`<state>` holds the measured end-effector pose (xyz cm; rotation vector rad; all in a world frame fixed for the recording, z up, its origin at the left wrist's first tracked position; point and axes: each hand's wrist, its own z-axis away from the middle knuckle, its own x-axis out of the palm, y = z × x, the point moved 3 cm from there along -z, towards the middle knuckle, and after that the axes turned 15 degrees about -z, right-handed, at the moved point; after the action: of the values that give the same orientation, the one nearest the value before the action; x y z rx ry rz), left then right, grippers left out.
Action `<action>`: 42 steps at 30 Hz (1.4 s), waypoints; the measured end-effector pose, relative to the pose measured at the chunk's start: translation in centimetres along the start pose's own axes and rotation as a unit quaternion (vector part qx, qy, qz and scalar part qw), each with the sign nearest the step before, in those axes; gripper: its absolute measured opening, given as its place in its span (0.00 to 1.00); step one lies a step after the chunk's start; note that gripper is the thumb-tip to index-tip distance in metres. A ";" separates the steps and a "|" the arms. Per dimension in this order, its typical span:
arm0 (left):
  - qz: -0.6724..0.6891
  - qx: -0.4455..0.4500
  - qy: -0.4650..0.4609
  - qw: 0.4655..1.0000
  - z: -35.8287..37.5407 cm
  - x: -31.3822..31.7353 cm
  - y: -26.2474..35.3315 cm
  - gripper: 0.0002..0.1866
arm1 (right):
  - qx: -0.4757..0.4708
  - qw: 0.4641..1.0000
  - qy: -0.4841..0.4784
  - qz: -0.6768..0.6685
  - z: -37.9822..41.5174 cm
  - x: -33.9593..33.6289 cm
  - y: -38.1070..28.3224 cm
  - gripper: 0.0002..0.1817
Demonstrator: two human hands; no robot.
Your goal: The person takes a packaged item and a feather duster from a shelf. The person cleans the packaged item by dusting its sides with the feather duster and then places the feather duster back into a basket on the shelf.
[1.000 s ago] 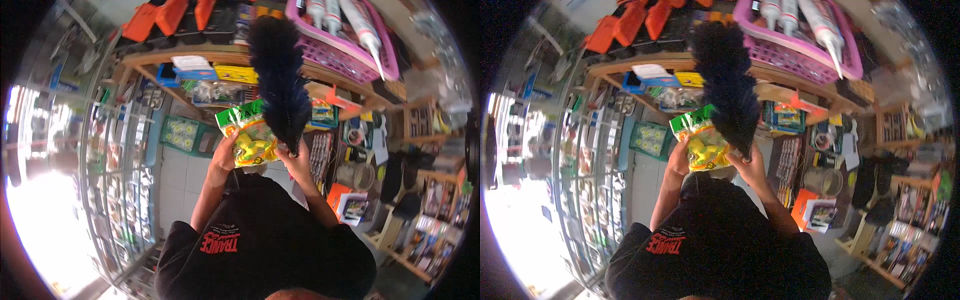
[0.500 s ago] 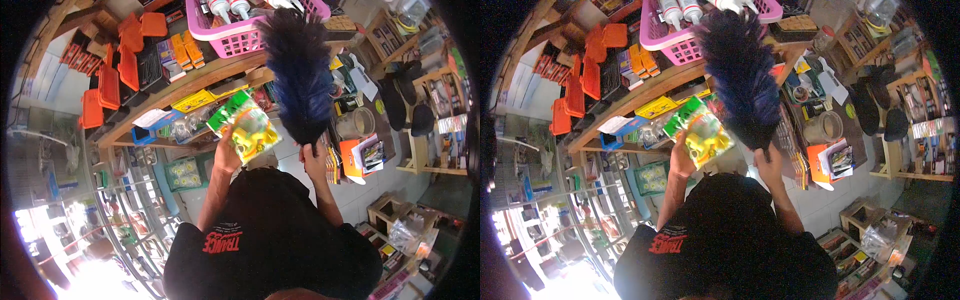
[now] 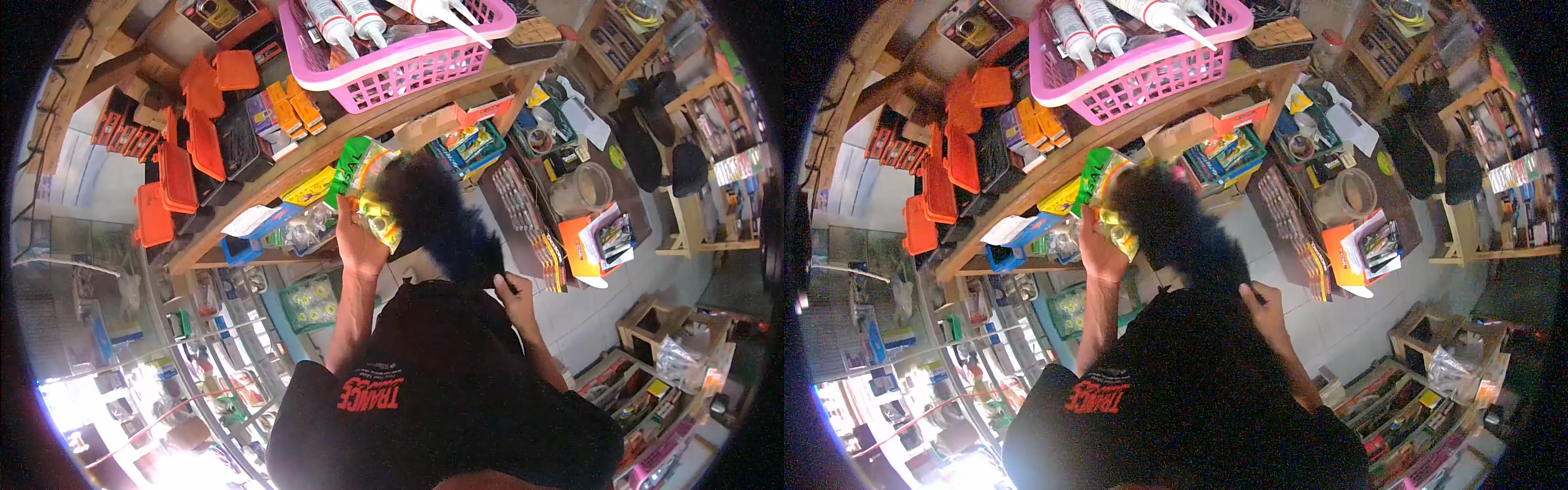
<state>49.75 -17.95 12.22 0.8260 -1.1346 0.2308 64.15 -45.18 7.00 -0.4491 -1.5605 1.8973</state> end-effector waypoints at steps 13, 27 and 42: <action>-0.020 -0.063 -0.140 0.988 -0.3 0.2 -0.6 0.33 | 0.010 0.993 -0.061 0.103 1.0 -1.7 0.9 0.22; -0.011 -0.032 -0.061 0.998 0.7 -3.1 -1.2 0.32 | 0.046 0.995 -0.009 0.088 1.7 -1.5 1.0 0.23; -0.034 -0.037 -0.035 0.998 2.0 -3.9 -1.6 0.31 | -0.014 0.988 0.006 0.153 1.7 -1.8 -1.3 0.23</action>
<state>47.51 -19.52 8.42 0.8097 -1.1722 0.1031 64.74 -47.49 8.44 -0.7483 -1.5849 2.0954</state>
